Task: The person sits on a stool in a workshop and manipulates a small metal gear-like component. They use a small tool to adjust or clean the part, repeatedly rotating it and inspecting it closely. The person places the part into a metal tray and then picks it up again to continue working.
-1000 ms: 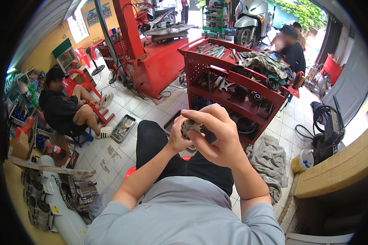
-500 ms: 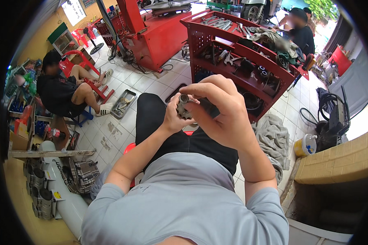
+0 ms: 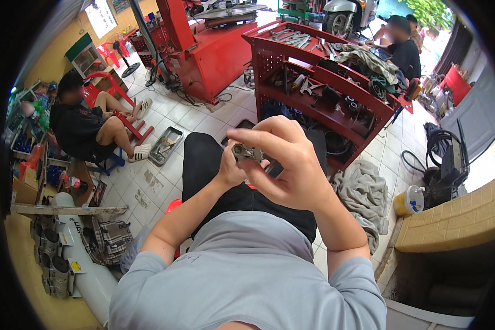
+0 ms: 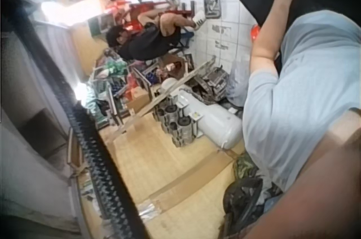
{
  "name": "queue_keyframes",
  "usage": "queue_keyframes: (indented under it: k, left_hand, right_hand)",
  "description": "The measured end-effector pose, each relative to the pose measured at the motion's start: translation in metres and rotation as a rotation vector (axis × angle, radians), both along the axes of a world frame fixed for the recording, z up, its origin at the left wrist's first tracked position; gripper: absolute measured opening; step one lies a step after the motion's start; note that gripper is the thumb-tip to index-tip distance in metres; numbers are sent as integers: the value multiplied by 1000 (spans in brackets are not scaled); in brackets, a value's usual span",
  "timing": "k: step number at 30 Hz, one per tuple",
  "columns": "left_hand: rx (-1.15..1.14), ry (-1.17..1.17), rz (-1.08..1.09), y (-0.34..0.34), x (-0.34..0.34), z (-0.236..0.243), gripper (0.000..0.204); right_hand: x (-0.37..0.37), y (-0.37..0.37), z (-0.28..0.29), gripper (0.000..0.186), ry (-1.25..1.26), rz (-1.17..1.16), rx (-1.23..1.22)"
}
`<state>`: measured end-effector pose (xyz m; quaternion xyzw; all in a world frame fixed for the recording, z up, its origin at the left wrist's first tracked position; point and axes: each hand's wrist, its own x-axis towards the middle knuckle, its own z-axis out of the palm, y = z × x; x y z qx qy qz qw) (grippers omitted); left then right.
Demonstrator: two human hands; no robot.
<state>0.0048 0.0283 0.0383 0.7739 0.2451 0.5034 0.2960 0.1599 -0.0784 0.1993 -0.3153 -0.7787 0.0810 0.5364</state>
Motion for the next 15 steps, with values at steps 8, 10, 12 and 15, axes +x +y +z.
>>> queue_keyframes:
  k: [8,10,12,15]
  left_hand:
    - [-35,-16,-1,-4,-1,4,51]
    - [-95,-21,-9,-6,-1,4,52]
    - [-105,-11,-12,-8,0,5,52]
    - [-51,35,-11,-7,-1,7,51]
  right_hand:
    - [-5,-1,3,33,101,15,-11]
    - [1,0,0,35,18,31,-2]
    - [4,2,-3,36,-20,35,7]
    - [4,4,-7,38,1,25,15]
